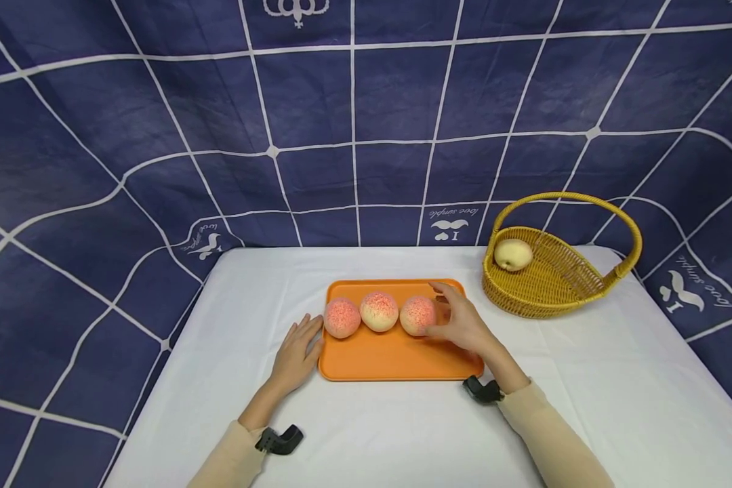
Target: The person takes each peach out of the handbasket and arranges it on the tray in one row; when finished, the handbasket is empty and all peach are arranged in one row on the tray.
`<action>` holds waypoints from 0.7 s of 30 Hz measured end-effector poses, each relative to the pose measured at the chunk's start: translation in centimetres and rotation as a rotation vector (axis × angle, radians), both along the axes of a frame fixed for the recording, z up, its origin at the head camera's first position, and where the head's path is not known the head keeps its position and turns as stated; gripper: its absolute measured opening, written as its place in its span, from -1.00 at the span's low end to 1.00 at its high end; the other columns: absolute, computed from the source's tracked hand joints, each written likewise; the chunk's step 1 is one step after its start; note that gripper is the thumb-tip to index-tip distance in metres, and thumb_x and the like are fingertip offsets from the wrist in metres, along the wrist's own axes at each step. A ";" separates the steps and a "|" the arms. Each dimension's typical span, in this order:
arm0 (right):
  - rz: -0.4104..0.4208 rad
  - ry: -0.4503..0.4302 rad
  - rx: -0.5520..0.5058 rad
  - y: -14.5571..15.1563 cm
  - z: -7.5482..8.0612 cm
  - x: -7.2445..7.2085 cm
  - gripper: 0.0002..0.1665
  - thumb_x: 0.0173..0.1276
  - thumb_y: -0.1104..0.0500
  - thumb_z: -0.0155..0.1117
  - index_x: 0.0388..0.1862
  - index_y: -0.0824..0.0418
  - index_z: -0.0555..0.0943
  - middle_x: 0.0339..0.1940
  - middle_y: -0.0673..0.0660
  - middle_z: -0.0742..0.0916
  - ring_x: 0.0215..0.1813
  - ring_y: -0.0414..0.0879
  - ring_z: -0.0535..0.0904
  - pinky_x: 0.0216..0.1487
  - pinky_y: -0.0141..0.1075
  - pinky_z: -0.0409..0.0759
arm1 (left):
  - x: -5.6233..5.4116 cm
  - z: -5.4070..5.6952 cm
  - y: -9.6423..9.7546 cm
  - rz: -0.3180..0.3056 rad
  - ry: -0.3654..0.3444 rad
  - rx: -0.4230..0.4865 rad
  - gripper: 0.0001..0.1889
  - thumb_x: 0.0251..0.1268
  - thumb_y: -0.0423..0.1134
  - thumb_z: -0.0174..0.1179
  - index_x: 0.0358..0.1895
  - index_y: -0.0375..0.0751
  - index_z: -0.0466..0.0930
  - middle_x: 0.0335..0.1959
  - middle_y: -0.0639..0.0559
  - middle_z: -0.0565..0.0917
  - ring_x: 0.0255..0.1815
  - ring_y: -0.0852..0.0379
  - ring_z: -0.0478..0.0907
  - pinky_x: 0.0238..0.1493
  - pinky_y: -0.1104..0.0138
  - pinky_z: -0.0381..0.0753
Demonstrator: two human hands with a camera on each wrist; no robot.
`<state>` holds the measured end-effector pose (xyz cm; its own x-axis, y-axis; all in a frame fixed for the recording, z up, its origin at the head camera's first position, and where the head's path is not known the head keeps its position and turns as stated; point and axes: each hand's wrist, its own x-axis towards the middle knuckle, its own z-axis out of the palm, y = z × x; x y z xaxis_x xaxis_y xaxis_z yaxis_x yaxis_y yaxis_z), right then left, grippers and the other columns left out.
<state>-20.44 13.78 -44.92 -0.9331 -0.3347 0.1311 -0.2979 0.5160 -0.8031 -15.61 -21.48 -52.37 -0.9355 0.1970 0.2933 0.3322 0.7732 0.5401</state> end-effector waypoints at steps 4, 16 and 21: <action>-0.073 0.077 -0.047 2.3 2.8 -0.2 -0.05 0.08 0.26 0.53 0.42 0.34 0.29 0.35 0.41 0.42 0.32 0.35 0.43 0.26 0.15 0.51 | 0.0 0.0 0.0 0.000 -0.001 -0.002 -0.50 0.46 -0.20 0.06 0.36 -0.38 0.38 0.39 -0.21 0.44 0.50 -0.21 0.22 0.52 -0.12 0.06; -0.511 0.025 0.063 12.2 6.4 -5.3 -0.03 0.37 -0.23 0.19 0.50 0.36 0.18 0.45 0.44 0.33 0.38 0.39 0.34 0.26 0.20 0.45 | 0.1 0.2 0.0 -0.002 -0.006 0.002 -0.50 0.46 -0.19 0.05 0.37 -0.37 0.37 0.39 -0.21 0.43 0.50 -0.21 0.21 0.53 -0.11 0.06; -0.515 -0.063 0.161 14.4 5.4 -7.7 0.05 0.40 -0.30 0.07 0.51 0.45 0.08 0.46 0.54 0.26 0.39 0.48 0.24 0.31 0.31 0.33 | 0.1 0.0 0.1 0.001 0.009 0.009 -0.51 0.45 -0.21 0.07 0.35 -0.38 0.39 0.37 -0.21 0.45 0.49 -0.22 0.23 0.51 -0.12 0.08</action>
<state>-28.17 28.13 -39.55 -0.9861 0.1567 0.0544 0.0722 0.7005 -0.7100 -15.46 -21.36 -52.35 -0.9330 0.1935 0.3033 0.3363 0.7684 0.5444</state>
